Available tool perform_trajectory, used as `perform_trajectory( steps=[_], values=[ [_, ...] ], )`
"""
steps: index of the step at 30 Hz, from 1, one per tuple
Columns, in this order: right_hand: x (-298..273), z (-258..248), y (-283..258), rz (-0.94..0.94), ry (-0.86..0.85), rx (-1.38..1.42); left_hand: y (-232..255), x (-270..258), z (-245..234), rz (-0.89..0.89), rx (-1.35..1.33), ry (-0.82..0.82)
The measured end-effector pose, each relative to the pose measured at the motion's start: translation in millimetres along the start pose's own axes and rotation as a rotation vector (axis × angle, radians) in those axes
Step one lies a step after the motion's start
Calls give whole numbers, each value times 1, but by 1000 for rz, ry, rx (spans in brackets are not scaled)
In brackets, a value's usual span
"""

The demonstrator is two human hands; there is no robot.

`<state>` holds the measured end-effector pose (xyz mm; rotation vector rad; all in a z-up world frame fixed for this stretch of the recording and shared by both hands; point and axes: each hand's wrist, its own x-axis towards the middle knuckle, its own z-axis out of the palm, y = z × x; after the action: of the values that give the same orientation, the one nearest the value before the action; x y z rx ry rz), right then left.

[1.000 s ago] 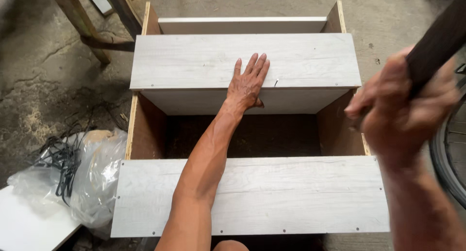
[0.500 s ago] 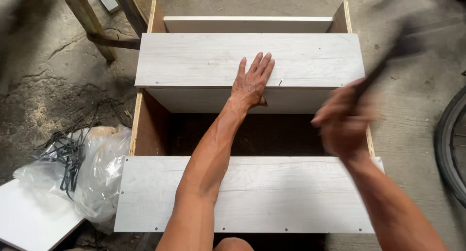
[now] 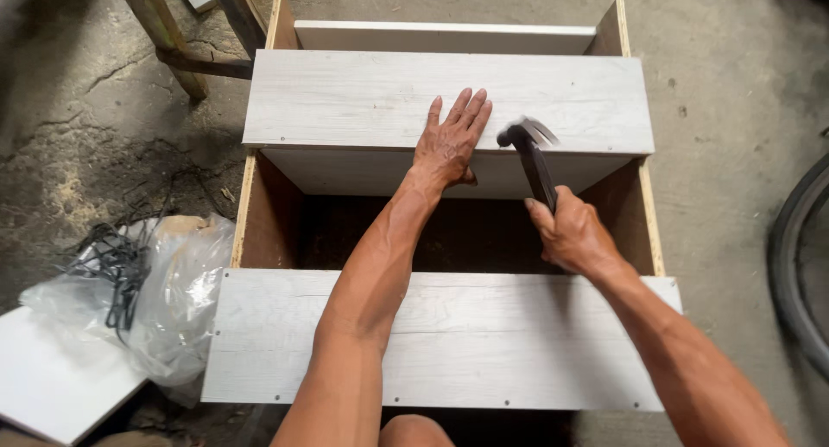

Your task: The person assembles a wooden shelf by aligning wood panels and hammering nails into the pre-marked holes to secure the shelves to the frame, using a hammer to drive multiple nails into the top shelf while sitting on the floor.

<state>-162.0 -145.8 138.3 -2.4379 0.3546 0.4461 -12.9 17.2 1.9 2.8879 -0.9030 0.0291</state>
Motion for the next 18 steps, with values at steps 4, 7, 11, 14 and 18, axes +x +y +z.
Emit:
perform_trajectory(
  steps=[4,7,11,14,18],
  values=[
    [-4,-43,9,-358,251,330,-7,10,-14,-30,71,-24],
    [-13,-60,23,-715,510,573,1,7,-4,-37,15,-77],
    [7,-5,22,-404,343,228,-2,7,-5,-34,-1,-64],
    [-2,-13,18,-150,144,135,0,3,-14,-35,-8,-75],
    [-20,-67,17,-616,361,411,7,7,-8,-32,33,-175]
  ],
)
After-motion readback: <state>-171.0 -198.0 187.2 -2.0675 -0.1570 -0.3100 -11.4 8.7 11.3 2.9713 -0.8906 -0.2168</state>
